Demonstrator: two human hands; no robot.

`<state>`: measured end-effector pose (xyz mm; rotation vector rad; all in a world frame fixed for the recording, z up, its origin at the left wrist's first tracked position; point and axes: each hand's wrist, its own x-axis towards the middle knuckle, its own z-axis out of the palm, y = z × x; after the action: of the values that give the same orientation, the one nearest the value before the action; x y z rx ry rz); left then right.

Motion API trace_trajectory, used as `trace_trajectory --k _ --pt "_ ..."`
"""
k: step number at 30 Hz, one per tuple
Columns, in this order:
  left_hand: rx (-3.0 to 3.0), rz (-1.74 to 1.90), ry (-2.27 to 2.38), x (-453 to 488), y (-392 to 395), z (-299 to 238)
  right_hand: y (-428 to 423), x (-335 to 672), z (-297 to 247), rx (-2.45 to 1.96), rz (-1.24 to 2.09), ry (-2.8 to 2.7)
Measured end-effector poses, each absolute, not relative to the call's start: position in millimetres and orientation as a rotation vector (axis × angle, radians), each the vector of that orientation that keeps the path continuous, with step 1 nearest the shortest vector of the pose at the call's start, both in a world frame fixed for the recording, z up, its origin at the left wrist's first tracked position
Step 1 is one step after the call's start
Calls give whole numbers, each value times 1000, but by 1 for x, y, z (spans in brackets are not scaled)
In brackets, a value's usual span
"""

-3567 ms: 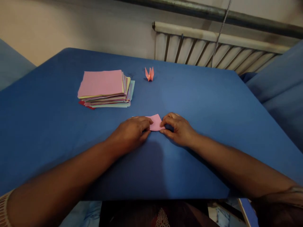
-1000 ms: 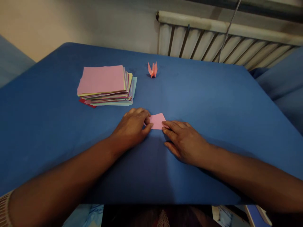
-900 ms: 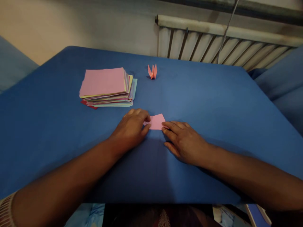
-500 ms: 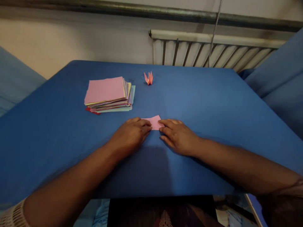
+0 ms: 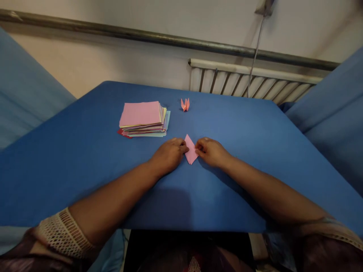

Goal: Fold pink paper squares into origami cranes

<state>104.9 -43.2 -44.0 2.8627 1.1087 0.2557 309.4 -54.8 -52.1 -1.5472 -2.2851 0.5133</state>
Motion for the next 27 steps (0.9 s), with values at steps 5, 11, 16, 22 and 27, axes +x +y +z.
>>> trace_trajectory --k 5,11,16,22,27 --pt "2750 318 1041 106 -49 -42 -95 311 -48 -1556 704 -2245" --pt "2641 327 1030 97 -58 -37 -89 325 -53 -1483 599 -2178" --pt "2637 356 948 95 -56 -41 -72 329 -62 -1339 675 -2165" --pt "2657 373 900 94 -47 -48 -75 327 -66 -1288 724 -2151" --pt "2605 404 999 96 -51 -46 -65 327 -72 -1155 470 -2211"
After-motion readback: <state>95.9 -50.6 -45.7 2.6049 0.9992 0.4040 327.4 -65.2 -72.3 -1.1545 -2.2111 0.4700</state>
